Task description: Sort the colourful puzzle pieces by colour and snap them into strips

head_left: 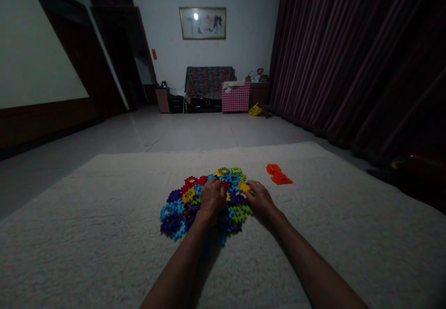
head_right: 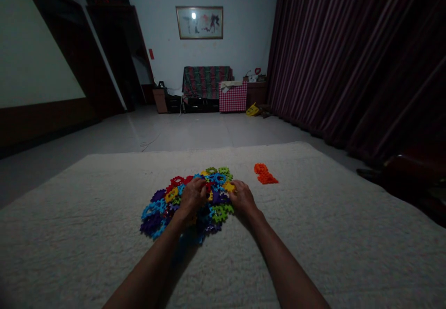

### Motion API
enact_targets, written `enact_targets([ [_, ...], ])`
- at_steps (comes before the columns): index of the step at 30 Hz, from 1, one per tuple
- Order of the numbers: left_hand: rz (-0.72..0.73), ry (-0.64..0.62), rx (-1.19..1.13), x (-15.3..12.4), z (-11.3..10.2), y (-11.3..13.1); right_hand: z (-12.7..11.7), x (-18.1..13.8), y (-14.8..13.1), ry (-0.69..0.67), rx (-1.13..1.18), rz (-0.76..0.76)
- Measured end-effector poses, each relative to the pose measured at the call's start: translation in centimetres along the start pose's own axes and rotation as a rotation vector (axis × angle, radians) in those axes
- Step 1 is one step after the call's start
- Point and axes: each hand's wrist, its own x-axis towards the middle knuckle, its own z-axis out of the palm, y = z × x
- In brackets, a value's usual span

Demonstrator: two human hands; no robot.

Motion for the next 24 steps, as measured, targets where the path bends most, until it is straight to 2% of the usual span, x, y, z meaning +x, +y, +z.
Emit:
enact_targets([
  [4, 0.041, -0.021, -0.041, 0.3, 0.9, -0.2, 0.3, 0.3, 1.5, -0.061, -0.003, -0.051],
  [8, 0.084, -0.044, -0.048, 0.5, 1.4, 0.0, 0.2, 0.0, 1.7, -0.040, 0.030, -0.081],
  [14, 0.152, 0.063, 0.068, 0.2, 0.8, 1.5, -0.7, 0.1, 2.4, 0.126, 0.208, 0.231],
  [17, 0.243, 0.076, 0.081, -0.4, 0.7, 2.7, -1.1, 0.4, 3.5, 0.160, 0.111, 0.271],
  [24, 0.332, -0.066, 0.079, -1.9, 1.7, 4.8, -0.3, 0.6, 4.2, 0.289, -0.097, 0.206],
])
